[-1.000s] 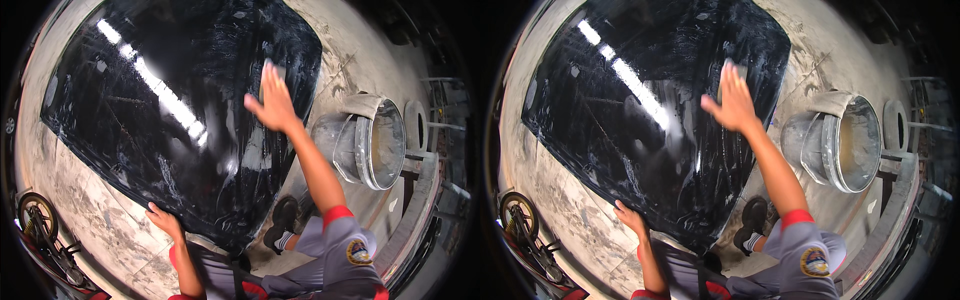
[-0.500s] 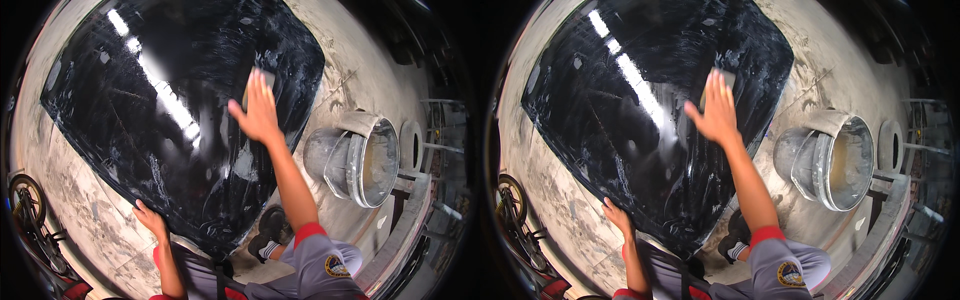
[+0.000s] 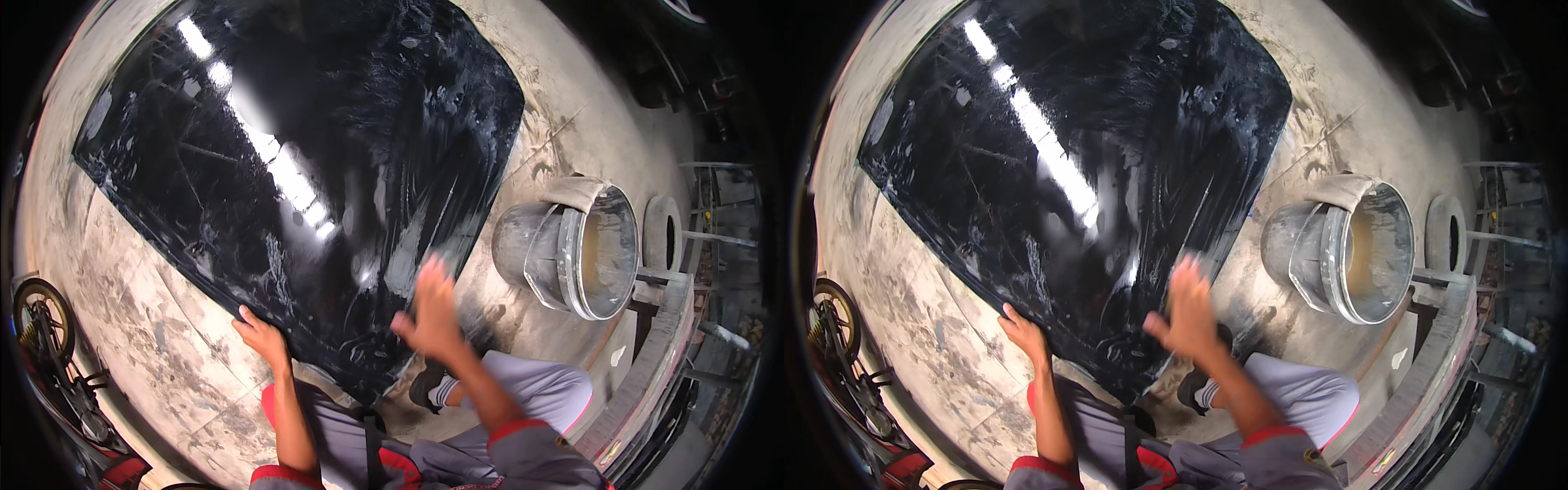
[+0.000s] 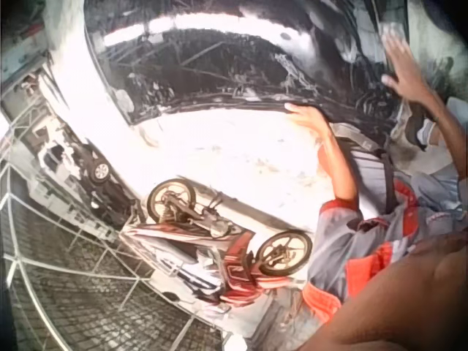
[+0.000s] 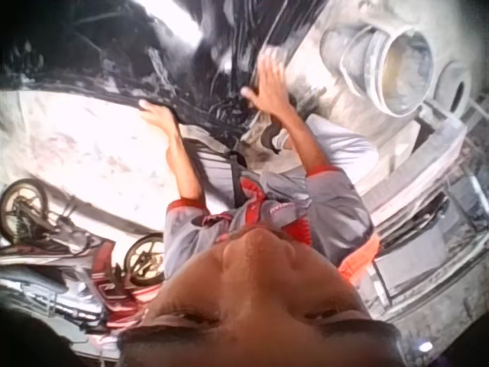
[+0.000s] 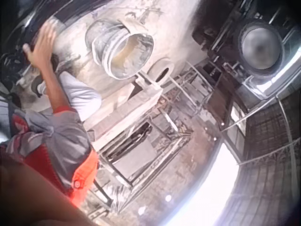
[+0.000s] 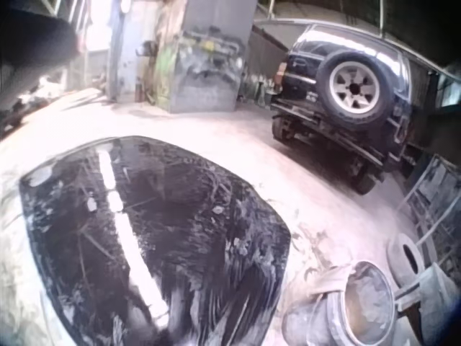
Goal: The person sands a black car hood on the floor using a sanding block, dipping the block into a bucket of water frequently and applying circular and linear sanding motions across the surface.
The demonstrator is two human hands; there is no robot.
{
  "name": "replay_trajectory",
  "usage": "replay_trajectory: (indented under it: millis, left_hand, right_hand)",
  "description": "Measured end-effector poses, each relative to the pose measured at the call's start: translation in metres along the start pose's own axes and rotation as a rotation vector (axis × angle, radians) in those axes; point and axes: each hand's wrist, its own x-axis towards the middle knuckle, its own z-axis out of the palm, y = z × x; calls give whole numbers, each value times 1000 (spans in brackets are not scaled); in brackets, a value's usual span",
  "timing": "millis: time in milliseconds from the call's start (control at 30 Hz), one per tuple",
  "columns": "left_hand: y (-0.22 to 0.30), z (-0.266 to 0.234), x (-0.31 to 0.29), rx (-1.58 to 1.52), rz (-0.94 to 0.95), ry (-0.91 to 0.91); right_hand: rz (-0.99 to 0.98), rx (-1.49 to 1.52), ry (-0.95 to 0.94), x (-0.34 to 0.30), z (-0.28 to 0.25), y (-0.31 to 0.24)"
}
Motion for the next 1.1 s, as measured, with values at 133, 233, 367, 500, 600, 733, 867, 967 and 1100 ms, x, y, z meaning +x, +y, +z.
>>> replay_trajectory:
  millis: [133, 233, 367, 500, 600, 733, 867, 967, 1100]
  left_hand:
    - [1, -6, 2, -36, 35, 16]
    - [5, 12, -6, -27, 43, -59]
    - [-6, 5, 0, -75, 36, -73]
    - [-6, -3, 3, -122, 29, -86]
    - [-9, -9, 2, -154, 52, -154]
    - [-15, 0, -12, -202, 79, -218]
    - [-16, -9, -10, -203, 73, -136]
    - [-27, -9, -4, -160, 135, -175]
    - [-23, -7, -7, -277, 104, -302]
  right_hand:
    - [-120, 275, 63, -23, 26, -21]
    - [10, 205, 361, 84, -22, 38]
    - [-31, 269, 299, 16, 15, -28]
    - [-209, 316, 46, -123, 78, -104]
    - [-120, 239, 259, -15, 25, -59]
    - [67, 174, 391, 29, 8, -31]
    - [-112, 289, 50, -143, 84, -117]
    - [-131, 317, 47, -85, 52, -75]
    - [41, 192, 435, 13, 24, -15]
